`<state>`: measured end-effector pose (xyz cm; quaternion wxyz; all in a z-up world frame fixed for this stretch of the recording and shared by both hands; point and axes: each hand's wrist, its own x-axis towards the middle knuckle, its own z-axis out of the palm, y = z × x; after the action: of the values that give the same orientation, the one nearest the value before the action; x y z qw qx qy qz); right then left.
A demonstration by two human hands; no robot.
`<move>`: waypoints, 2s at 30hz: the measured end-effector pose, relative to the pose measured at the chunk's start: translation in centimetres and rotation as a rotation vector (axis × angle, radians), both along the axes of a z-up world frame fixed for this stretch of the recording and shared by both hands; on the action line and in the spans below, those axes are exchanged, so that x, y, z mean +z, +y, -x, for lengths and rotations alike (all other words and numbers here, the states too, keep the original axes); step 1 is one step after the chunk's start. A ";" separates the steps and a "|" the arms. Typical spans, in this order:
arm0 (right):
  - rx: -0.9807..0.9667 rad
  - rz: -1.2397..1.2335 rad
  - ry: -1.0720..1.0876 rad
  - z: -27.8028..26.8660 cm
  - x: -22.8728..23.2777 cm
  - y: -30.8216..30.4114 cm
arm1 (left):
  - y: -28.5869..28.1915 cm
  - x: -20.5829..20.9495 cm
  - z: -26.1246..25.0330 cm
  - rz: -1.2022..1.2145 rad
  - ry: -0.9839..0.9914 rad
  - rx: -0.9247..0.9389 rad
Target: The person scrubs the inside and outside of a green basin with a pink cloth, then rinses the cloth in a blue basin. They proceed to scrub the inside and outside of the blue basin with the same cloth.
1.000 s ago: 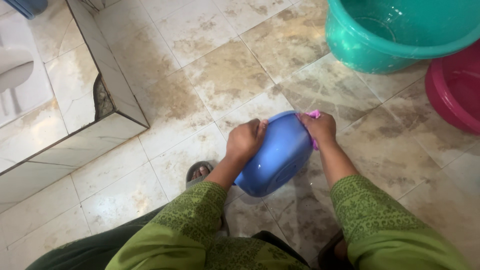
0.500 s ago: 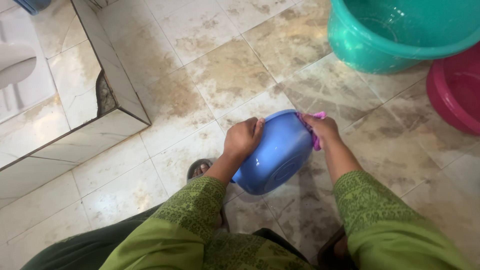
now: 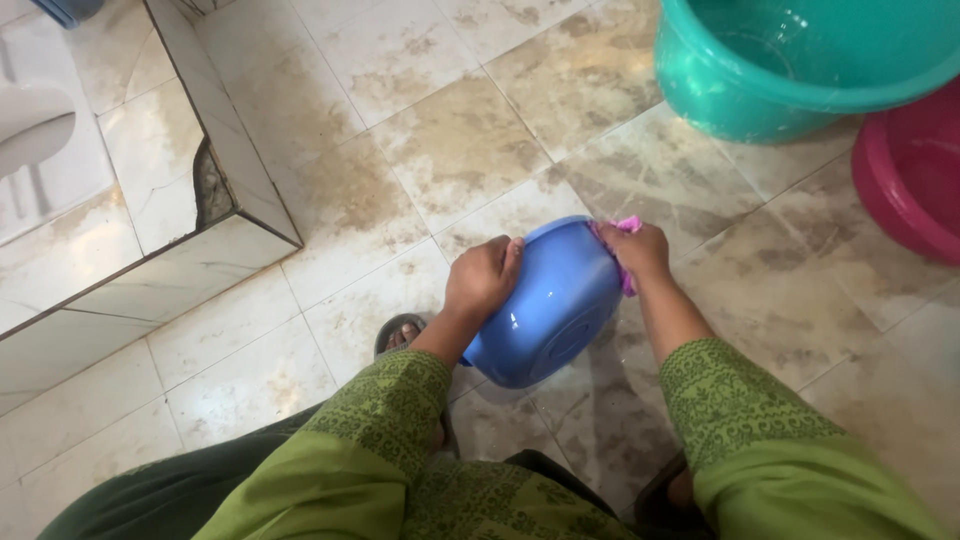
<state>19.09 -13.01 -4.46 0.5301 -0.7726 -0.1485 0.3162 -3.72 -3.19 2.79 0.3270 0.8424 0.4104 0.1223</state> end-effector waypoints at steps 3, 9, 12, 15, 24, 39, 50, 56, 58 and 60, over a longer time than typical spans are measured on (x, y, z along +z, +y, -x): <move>0.140 -0.037 -0.241 2.1 1.5 1.1 | -0.2 -0.4 -0.2 0.019 0.003 0.030; 0.275 -0.077 -0.935 7.9 5.6 1.9 | 0.6 -0.9 0.6 0.024 -0.038 0.063; 0.228 0.088 -0.305 2.8 3.7 1.2 | 0.4 -1.1 0.8 0.006 -0.030 0.037; 0.129 0.078 0.085 -0.4 0.2 -1.0 | 0.1 -1.0 1.0 0.060 0.004 0.018; 0.291 0.196 0.050 3.6 -2.4 -2.8 | 1.8 -5.4 0.6 0.334 0.276 -0.071; 0.212 -0.115 -0.863 5.6 4.7 -0.2 | 3.9 -3.1 1.3 0.402 -0.199 -0.031; 0.092 0.333 -0.494 2.3 4.0 -1.4 | -1.1 1.2 -0.9 0.014 -0.046 -0.014; 0.249 -0.102 -1.285 9.1 6.4 0.0 | -0.6 -0.7 -0.9 0.033 -0.084 0.040; 0.236 -0.109 -1.192 7.5 6.4 0.0 | -0.9 -0.8 -0.7 0.044 -0.098 0.030; 0.215 0.125 -0.833 4.4 5.9 -0.1 | -1.2 -0.6 -0.3 0.045 -0.096 0.012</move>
<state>14.66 -13.15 1.44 0.3411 -0.8450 -0.4100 0.0391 -3.41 -4.37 2.22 0.3642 0.8257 0.4018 0.1553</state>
